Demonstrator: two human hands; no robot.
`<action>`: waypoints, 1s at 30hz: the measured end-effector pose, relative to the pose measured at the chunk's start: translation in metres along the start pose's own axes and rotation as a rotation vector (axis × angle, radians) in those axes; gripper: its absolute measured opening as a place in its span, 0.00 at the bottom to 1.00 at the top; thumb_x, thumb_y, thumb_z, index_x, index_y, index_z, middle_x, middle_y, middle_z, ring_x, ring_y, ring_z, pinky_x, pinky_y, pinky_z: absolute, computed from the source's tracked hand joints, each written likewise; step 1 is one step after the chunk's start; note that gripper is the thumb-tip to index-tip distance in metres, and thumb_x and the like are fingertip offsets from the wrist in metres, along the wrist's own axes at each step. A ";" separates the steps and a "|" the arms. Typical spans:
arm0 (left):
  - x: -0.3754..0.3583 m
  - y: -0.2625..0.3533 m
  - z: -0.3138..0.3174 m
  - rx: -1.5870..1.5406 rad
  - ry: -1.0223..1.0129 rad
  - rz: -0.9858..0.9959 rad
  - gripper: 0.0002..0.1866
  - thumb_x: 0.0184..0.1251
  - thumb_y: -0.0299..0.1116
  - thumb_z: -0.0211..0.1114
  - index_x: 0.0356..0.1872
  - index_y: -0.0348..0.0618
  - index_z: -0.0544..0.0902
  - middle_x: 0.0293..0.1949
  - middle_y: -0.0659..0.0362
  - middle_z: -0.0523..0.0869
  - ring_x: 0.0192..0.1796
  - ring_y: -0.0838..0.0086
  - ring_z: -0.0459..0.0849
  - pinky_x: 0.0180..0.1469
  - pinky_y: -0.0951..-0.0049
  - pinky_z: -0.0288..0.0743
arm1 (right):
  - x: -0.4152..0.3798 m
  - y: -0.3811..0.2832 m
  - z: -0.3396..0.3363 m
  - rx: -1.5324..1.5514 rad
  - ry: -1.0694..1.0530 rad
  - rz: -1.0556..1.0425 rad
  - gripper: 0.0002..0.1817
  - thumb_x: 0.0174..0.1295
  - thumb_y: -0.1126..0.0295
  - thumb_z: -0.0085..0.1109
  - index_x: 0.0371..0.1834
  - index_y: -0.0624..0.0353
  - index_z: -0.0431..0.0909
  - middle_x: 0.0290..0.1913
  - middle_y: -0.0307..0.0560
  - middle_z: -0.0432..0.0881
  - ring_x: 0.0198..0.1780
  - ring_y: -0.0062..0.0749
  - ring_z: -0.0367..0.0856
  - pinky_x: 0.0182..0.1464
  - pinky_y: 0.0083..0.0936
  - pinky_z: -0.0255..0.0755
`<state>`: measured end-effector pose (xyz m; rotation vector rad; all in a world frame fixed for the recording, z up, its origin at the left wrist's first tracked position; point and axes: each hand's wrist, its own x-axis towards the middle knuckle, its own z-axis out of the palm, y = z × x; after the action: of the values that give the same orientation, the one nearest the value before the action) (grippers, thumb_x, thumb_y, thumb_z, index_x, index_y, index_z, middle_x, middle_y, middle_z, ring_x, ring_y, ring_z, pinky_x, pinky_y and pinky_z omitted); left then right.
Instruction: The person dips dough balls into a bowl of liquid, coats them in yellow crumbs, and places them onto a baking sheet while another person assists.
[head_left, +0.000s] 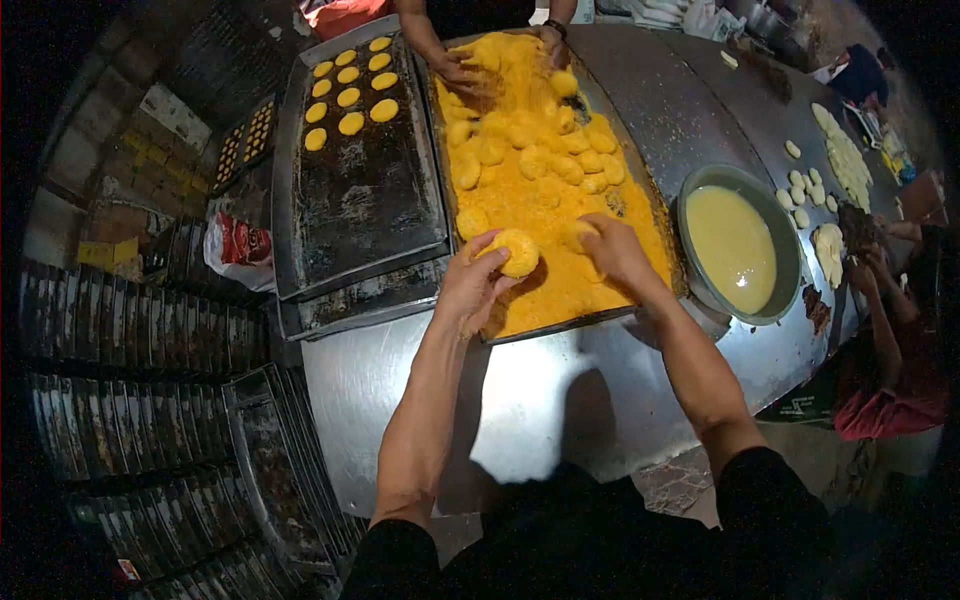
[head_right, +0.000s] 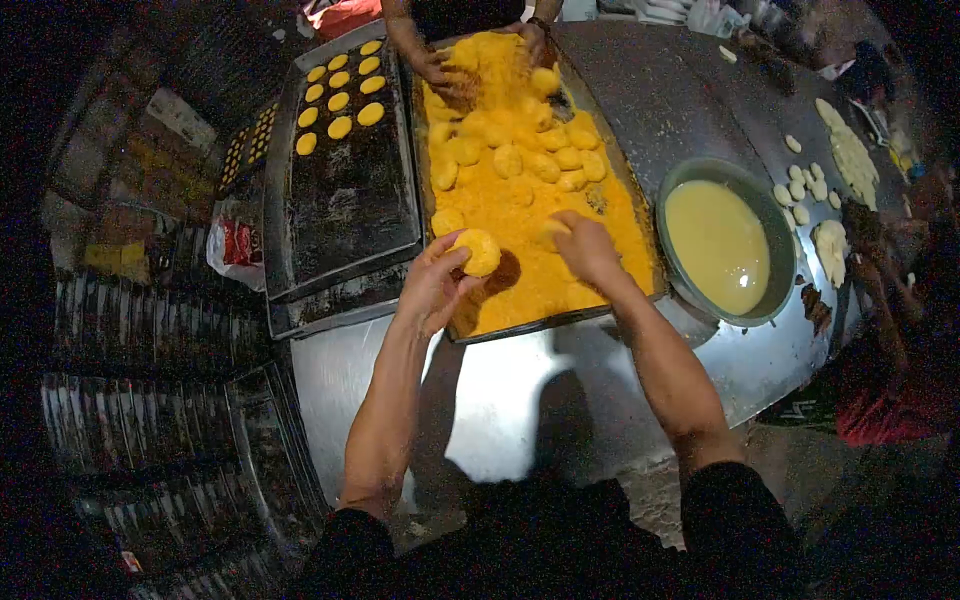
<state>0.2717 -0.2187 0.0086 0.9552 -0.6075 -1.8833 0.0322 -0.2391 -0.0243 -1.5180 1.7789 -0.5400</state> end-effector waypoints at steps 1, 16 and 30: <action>-0.003 0.003 -0.003 0.005 -0.039 0.018 0.20 0.68 0.28 0.57 0.60 0.36 0.69 0.53 0.51 0.77 0.56 0.64 0.78 0.53 0.62 0.80 | -0.009 -0.006 -0.008 0.648 -0.119 0.024 0.17 0.64 0.64 0.51 0.54 0.59 0.74 0.55 0.51 0.78 0.55 0.41 0.78 0.50 0.38 0.76; -0.040 0.045 -0.057 0.143 0.064 0.031 0.21 0.63 0.27 0.64 0.57 0.38 0.71 0.47 0.55 0.80 0.47 0.69 0.82 0.45 0.68 0.81 | -0.023 -0.057 0.002 0.981 -0.368 0.118 0.18 0.63 0.72 0.55 0.54 0.64 0.66 0.49 0.52 0.78 0.44 0.39 0.82 0.42 0.32 0.82; 0.042 0.183 -0.295 1.322 0.577 0.075 0.12 0.55 0.29 0.65 0.39 0.36 0.79 0.40 0.45 0.83 0.39 0.56 0.85 0.38 0.63 0.80 | 0.136 -0.210 0.246 -0.326 -0.230 -1.116 0.22 0.62 0.66 0.52 0.59 0.58 0.69 0.58 0.56 0.74 0.59 0.49 0.73 0.59 0.39 0.69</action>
<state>0.5917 -0.3477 -0.0445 2.1226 -1.5102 -0.8564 0.3495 -0.3818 -0.0678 -2.6374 0.7251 -0.5511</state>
